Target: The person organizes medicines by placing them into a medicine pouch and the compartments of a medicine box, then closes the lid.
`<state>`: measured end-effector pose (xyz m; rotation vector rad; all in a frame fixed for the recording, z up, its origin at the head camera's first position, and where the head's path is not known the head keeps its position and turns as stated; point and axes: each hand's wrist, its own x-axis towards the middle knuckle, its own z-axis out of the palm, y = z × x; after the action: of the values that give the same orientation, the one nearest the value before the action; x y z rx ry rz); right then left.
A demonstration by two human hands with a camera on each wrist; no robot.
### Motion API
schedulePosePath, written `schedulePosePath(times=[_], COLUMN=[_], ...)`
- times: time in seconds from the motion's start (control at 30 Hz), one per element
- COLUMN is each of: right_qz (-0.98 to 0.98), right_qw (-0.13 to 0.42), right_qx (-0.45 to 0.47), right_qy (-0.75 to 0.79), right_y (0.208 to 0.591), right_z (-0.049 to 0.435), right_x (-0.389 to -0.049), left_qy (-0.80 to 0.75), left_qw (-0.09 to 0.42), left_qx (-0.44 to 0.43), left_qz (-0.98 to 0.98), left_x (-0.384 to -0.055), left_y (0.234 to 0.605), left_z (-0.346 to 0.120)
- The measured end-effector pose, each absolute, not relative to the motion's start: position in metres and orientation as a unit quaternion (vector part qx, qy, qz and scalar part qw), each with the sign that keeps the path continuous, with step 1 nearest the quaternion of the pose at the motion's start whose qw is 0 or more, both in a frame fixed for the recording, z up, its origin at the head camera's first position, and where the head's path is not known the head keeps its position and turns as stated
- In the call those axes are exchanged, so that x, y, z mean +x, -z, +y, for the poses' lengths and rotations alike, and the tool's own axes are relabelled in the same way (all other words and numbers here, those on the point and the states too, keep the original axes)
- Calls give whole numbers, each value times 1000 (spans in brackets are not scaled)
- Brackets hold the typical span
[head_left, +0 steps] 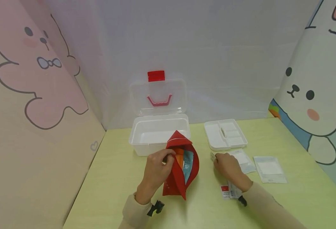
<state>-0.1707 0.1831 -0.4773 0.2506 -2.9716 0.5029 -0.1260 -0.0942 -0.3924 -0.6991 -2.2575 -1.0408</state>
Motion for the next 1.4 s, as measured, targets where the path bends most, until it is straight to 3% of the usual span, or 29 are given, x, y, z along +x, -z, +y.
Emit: schedulePosePath(times=[0.57, 0.93, 1.4], right_qz=[-925, -876, -852], right_qw=[208, 211, 132], right_qx=[114, 133, 123], right_qy=[-298, -412, -491], right_y=[413, 387, 398], right_z=[185, 166, 139], right_x=[-155, -126, -123], left_qy=[386, 387, 395], left_qw=[281, 283, 295], left_qx=[-261, -261, -278], left_qz=[-839, -838, -824], left_x=[-126, -124, -121], left_y=[390, 388, 383], left_z=[-92, -90, -83])
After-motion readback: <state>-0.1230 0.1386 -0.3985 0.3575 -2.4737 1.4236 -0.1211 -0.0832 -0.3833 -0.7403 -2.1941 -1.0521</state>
